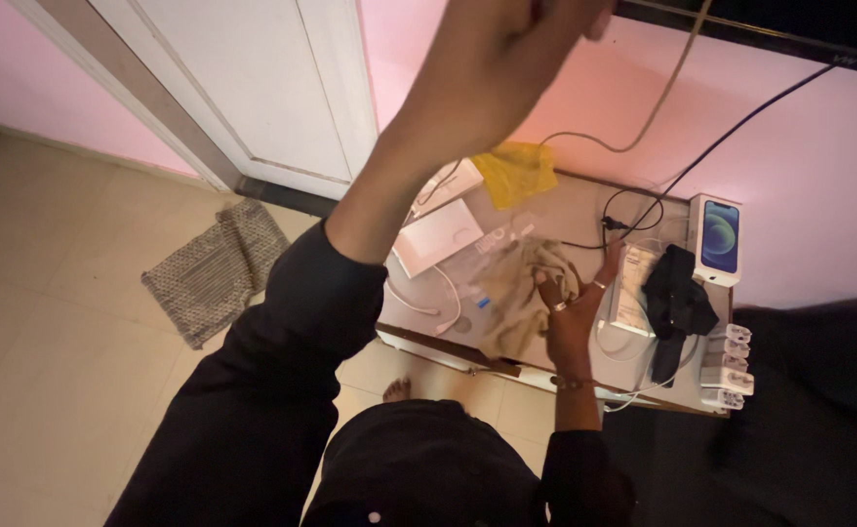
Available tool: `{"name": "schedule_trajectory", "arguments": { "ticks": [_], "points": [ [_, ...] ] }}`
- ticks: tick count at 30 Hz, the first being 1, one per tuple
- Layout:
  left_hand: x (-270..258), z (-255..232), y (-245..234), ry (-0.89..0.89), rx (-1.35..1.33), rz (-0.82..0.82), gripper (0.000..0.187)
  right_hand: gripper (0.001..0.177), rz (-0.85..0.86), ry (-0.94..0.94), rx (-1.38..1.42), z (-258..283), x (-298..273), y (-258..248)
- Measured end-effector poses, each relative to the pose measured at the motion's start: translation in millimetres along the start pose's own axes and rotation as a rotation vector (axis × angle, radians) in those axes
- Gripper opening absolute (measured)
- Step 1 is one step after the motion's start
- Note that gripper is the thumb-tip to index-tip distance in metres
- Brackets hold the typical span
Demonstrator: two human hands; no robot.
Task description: The person wipes down an empty electronics box and several charging cables with a cloth.
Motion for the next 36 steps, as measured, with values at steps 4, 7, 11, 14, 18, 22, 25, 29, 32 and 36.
{"name": "schedule_trajectory", "arguments": {
  "ticks": [4, 7, 11, 14, 18, 22, 25, 29, 32, 36],
  "points": [
    [1, -25, 22, 0.119, -0.223, 0.14, 0.019, 0.125, 0.219, -0.047, 0.086, 56, 12, 14],
    [-10, -43, 44, 0.026, -0.233, 0.2, 0.026, 0.124, 0.299, 0.028, 0.203, 86, 5, 23],
    [-31, -55, 55, -0.098, -0.306, 0.273, 0.024, 0.118, 0.498, 0.158, 0.331, 98, -8, 36],
    [-39, -58, 56, -0.071, -0.44, 0.25, 0.025, 0.114, 0.597, 0.191, 0.356, 97, -9, 36],
    [-47, -47, 42, -0.078, -0.42, 0.219, 0.021, 0.108, 0.654, 0.113, 0.394, 108, -9, 19],
    [-53, -27, 17, -0.073, -0.264, 0.149, 0.021, 0.103, 0.559, -0.034, 0.446, 119, -10, -9],
    [-68, -6, -1, -0.24, -0.093, 0.111, 0.019, 0.099, 0.404, -0.08, 0.44, 111, -11, -28],
    [-93, 18, 4, -0.325, 0.034, 0.19, 0.015, 0.093, 0.252, -0.068, 0.424, 93, -6, -43],
    [-115, 22, 34, -0.362, -0.071, 0.375, 0.027, 0.089, 0.25, -0.064, 0.4, 88, 2, -44],
    [-127, -27, 69, -0.239, -0.208, 0.487, 0.034, 0.084, 0.371, -0.034, 0.382, 94, 2, -39]
  ]
}}
Point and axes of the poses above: each hand's wrist, its own x-axis towards the middle knuckle, its own y-axis out of the palm, z = x × y, the point moved 6 cm from there along x, towards the middle knuckle
